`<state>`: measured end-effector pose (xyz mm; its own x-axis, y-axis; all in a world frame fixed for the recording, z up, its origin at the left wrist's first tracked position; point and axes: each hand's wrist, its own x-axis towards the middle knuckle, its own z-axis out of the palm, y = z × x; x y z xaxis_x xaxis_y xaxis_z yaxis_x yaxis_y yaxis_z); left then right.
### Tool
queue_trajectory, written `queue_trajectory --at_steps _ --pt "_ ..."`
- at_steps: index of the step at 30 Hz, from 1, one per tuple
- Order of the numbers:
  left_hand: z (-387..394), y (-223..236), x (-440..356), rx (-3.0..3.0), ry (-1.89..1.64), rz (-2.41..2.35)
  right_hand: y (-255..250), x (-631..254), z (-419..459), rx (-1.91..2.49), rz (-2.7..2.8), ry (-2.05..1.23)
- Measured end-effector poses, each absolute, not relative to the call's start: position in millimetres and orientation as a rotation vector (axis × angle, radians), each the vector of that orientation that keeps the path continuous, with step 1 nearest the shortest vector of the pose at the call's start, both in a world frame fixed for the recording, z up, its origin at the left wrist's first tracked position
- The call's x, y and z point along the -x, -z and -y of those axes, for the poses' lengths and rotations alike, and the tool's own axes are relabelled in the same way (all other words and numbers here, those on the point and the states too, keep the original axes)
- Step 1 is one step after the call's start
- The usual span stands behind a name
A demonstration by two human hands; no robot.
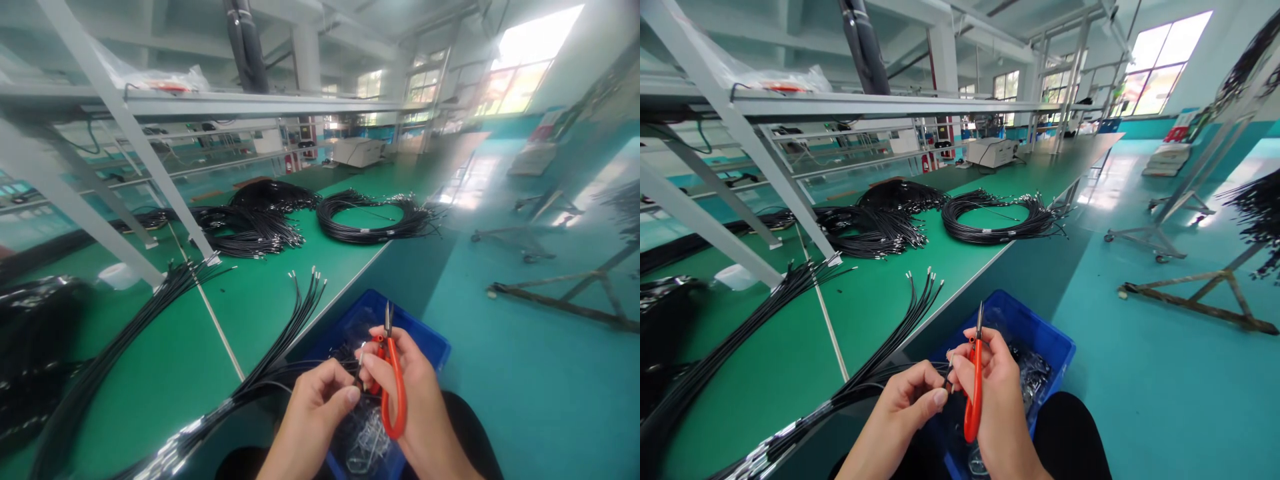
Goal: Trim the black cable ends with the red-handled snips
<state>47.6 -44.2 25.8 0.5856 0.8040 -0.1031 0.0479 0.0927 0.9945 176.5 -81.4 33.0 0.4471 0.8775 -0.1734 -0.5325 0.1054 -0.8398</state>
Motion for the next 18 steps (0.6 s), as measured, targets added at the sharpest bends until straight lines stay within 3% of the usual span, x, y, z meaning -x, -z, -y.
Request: queue_trajectory --at_steps 18 --pt "44 -23 -53 -1.435 -0.722 -0.811 -30 -168 81 0.875 0.231 -1.266"
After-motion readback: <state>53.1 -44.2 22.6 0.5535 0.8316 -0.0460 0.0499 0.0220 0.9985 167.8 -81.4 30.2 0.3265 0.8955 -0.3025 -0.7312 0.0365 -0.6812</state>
